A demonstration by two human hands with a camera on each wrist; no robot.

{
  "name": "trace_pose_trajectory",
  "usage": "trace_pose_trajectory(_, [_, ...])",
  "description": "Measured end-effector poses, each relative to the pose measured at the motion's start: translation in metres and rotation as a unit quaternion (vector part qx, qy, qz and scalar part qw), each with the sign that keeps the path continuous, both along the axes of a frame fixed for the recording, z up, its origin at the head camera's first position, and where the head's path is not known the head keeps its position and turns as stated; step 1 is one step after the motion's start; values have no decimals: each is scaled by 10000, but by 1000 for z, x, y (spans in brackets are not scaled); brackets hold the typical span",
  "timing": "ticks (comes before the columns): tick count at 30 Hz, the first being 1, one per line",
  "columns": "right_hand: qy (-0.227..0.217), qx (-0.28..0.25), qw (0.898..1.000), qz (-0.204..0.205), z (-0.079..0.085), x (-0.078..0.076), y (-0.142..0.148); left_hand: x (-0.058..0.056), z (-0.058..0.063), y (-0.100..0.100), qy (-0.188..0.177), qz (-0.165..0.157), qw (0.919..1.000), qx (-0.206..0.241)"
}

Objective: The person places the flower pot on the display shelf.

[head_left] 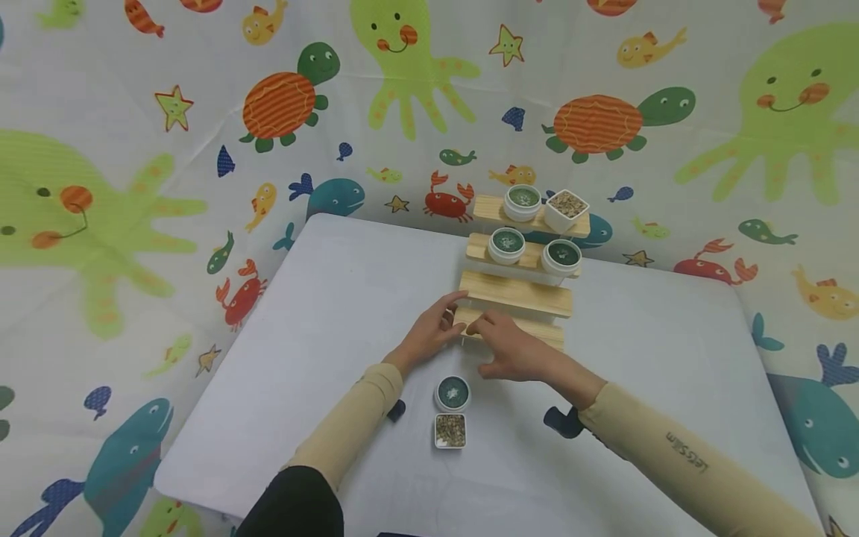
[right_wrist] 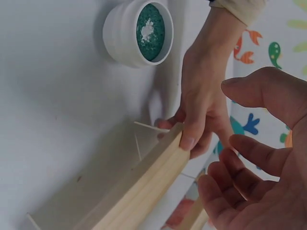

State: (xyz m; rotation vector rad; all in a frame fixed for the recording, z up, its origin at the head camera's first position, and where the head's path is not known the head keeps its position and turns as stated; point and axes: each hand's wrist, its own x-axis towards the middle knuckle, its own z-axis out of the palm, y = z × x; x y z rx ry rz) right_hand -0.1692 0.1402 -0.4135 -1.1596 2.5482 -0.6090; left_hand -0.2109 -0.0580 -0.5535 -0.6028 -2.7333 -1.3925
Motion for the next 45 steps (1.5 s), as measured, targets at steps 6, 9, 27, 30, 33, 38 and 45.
trace_pose_trajectory(6, [123, -95, 9998, 124, -4, 1, -3, 0, -1, -1, 59, 2, 10000, 0])
trace_pose_trajectory(9, [185, -50, 9997, 163, -6, 2, -4, 0, -1, -1, 69, -10, 10000, -16])
trace_pose_trajectory(27, [-352, 290, 9988, 181, -17, 11, -13, 0, -2, 0, 45, -39, 10000, 25])
trace_pose_trajectory(30, [-339, 273, 9988, 229, -18, 13, -14, 0, -2, 0, -27, -44, 10000, 29])
trace_pose_trajectory(33, [-223, 221, 9990, 309, -20, 15, -14, -1, -2, 0, -64, -39, 10000, 25])
trace_pose_trajectory(38, [-209, 250, 9989, 338, -23, 16, -16, -1, -3, 0, -23, -38, 10000, -16])
trace_pose_trajectory(45, [-265, 219, 9983, 461, -31, 18, -19, 0, -2, 1, 26, -20, 10000, -63])
